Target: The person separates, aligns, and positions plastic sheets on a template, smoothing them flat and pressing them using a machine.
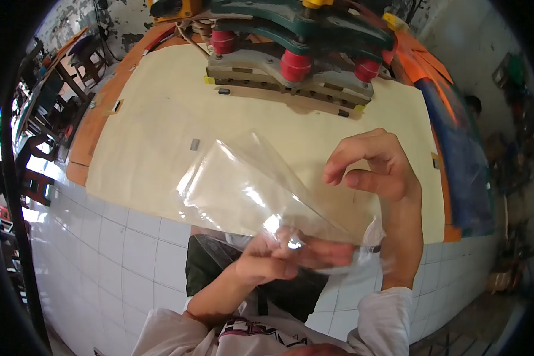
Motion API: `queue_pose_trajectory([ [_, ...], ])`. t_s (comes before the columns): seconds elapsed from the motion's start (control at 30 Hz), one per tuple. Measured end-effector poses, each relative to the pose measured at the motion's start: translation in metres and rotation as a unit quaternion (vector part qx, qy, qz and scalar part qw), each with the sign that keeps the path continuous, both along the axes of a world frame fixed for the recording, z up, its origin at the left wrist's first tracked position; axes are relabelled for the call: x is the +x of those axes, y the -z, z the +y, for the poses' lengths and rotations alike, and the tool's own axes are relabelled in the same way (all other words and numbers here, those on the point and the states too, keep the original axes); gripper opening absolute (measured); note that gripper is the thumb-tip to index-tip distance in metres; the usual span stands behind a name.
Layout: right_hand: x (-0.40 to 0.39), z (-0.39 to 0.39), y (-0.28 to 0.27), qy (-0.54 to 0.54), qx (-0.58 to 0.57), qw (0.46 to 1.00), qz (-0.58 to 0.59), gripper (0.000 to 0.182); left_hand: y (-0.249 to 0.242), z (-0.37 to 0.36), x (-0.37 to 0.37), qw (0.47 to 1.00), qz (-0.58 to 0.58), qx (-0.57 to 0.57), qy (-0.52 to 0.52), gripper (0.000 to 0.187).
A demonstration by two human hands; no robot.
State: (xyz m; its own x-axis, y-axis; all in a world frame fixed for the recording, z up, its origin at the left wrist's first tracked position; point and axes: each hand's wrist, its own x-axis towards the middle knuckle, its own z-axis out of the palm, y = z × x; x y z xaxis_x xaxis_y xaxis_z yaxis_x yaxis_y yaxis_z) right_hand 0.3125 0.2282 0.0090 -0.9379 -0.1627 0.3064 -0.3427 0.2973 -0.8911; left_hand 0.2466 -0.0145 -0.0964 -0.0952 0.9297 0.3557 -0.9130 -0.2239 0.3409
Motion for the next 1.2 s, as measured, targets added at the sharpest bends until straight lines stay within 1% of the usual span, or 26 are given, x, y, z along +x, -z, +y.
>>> queue_pose_trajectory([
  [0.03,0.0,-0.003,0.0,0.008,0.028,0.999,0.025,0.021,-0.007,-0.004,0.003,1.0,0.0,0.004,-0.004,0.024],
  [0.07,0.0,-0.007,0.002,0.003,0.033,0.999,0.023,0.021,-0.012,-0.008,0.007,1.0,0.003,-0.012,0.021,0.02],
  [0.1,-0.002,-0.01,0.004,0.013,0.056,0.996,0.073,0.028,-0.015,-0.01,0.009,0.999,0.006,-0.027,0.043,0.017],
  [0.13,-0.004,-0.016,0.003,0.023,0.077,0.989,0.123,0.035,-0.008,-0.008,0.009,0.996,0.013,0.05,0.073,0.02],
  [0.17,-0.004,-0.025,-0.001,0.013,0.081,0.989,0.122,0.035,-0.011,-0.012,0.011,0.996,0.012,0.055,0.064,0.02],
  [0.23,-0.006,-0.048,-0.01,0.062,0.229,0.959,0.152,0.048,-0.019,-0.023,0.014,0.993,-0.031,0.009,0.114,0.021],
  [0.27,-0.008,-0.056,-0.012,0.057,0.231,0.959,0.152,0.048,-0.015,-0.023,0.018,0.991,-0.035,0.032,0.122,0.022],
  [0.3,-0.009,-0.064,-0.014,0.028,0.272,0.951,0.144,0.053,-0.01,-0.023,0.021,0.992,-0.037,0.034,0.119,0.022],
  [0.33,-0.008,-0.07,-0.016,0.001,0.312,0.941,0.133,0.058,-0.006,-0.023,0.024,0.987,-0.053,0.084,0.127,0.019],
  [0.37,-0.006,-0.074,-0.016,0.0,0.315,0.94,0.13,0.058,-0.005,-0.024,0.027,0.979,-0.069,0.133,0.137,0.025],
  [0.4,-0.004,-0.078,-0.015,-0.021,0.324,0.94,0.107,0.062,-0.006,-0.026,0.029,0.978,-0.072,0.136,0.138,0.025],
  [0.43,-0.001,-0.082,-0.016,-0.041,0.334,0.938,0.084,0.067,-0.01,-0.029,0.03,0.977,-0.07,0.135,0.152,0.021],
  [0.47,0.002,-0.086,-0.021,-0.02,0.345,0.936,0.064,0.053,-0.014,-0.032,0.03,0.975,-0.067,0.134,0.167,0.018],
  [0.5,0.005,-0.087,-0.022,-0.02,0.347,0.935,0.063,0.053,-0.019,-0.034,0.031,0.974,-0.068,0.136,0.167,0.018],
  [0.57,0.013,-0.086,-0.026,-0.007,0.319,0.947,0.041,0.039,-0.029,-0.039,0.033,0.972,-0.047,0.117,0.197,0.023],
  [0.6,0.017,-0.085,-0.028,-0.009,0.319,0.947,0.039,0.039,-0.03,-0.041,0.036,0.972,-0.05,0.117,0.197,0.023],
  [0.67,0.023,-0.082,-0.033,-0.012,0.334,0.941,0.055,0.028,-0.032,-0.043,0.042,0.966,-0.029,0.079,0.244,0.022],
  [0.8,0.034,-0.086,-0.04,-0.03,0.328,0.943,0.044,0.026,-0.033,-0.042,0.054,0.958,-0.008,0.12,0.261,0.022],
  [0.87,0.037,-0.09,-0.038,-0.064,0.277,0.958,0.021,0.026,-0.036,-0.041,0.057,0.954,-0.013,0.127,0.272,0.022],
  [1.0,0.041,-0.093,-0.042,-0.093,0.276,0.956,0.036,0.026,-0.039,-0.041,0.064,0.946,-0.03,0.148,0.285,0.022],
  [1.03,0.044,-0.093,-0.044,-0.079,0.271,0.959,0.033,0.025,-0.038,-0.041,0.067,0.946,-0.029,0.149,0.286,0.022],
  [1.1,0.052,-0.091,-0.052,-0.065,0.268,0.961,0.031,0.024,-0.033,-0.042,0.072,0.933,-0.076,0.18,0.302,0.021],
  [1.17,0.067,-0.082,-0.064,0.008,0.263,0.964,0.044,0.018,-0.03,-0.043,0.07,0.935,-0.072,0.163,0.306,0.021],
  [1.2,0.078,-0.073,-0.071,0.043,0.26,0.964,0.049,0.011,-0.029,-0.045,0.067,0.937,-0.067,0.146,0.31,0.027],
])
